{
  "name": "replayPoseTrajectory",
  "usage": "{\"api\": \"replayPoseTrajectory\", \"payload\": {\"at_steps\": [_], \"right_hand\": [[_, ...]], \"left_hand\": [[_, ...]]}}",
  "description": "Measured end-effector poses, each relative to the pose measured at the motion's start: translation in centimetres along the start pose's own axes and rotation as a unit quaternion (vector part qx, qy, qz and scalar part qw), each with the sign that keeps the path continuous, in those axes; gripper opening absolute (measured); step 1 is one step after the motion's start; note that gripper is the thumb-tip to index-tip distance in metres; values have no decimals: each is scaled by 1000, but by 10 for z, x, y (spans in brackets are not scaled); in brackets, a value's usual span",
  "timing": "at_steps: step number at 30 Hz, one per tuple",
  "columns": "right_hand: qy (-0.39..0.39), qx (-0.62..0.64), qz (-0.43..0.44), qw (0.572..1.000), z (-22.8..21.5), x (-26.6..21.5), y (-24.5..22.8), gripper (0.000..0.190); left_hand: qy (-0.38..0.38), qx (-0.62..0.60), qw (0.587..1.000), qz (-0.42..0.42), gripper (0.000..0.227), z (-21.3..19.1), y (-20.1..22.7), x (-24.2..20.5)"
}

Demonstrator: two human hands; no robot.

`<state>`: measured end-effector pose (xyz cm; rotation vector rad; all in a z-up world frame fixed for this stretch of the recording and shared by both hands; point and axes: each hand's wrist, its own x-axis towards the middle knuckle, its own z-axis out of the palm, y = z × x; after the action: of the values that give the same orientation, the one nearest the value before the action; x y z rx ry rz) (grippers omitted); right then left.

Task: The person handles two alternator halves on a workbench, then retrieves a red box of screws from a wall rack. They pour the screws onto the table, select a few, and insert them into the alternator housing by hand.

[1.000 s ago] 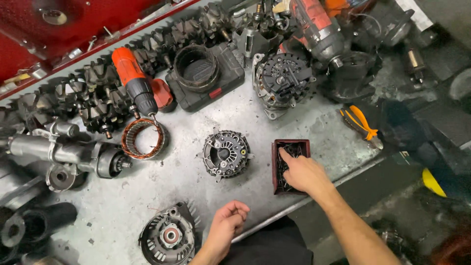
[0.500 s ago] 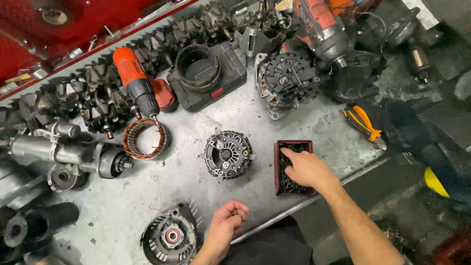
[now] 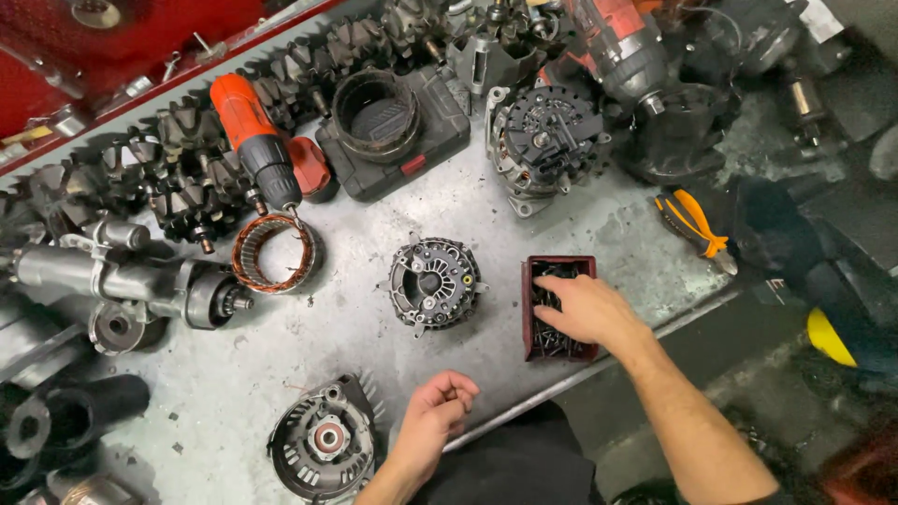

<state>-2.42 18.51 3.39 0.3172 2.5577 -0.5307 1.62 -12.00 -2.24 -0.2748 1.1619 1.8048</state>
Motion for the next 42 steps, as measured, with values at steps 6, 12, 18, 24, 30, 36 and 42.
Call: {"api": "replayPoseTrajectory", "payload": {"at_steps": [6,12,18,24,30,36,42], "right_hand": [[19,-34,4,999,12,-4,10,40],[64,-22,-22,997,19,-4,2,40],[24,-54,-56,997,20,1,9,34],[23,-58,-81,995,20,-8,5,30],[123,-19,-29,992,32,-11,15,26],[268,103,48,957,15,-18,37,29],[332,109,74,934,19,-48,34,56]], "left_hand": [[6,-30,999,-16,23,-3,-1,-4],[8,-34,999,-9,19,-3,-1,-3],[-8,-24,1000,-3,21,-5,-7,-1],[-3,-18,1000,-4,18,-6,-7,-6],[-14,-10,1000,-6,20,-2,-8,-4],[22,365,919,144,24,22,-20,34],[125,535,783,293,55,86,5,63]]}}
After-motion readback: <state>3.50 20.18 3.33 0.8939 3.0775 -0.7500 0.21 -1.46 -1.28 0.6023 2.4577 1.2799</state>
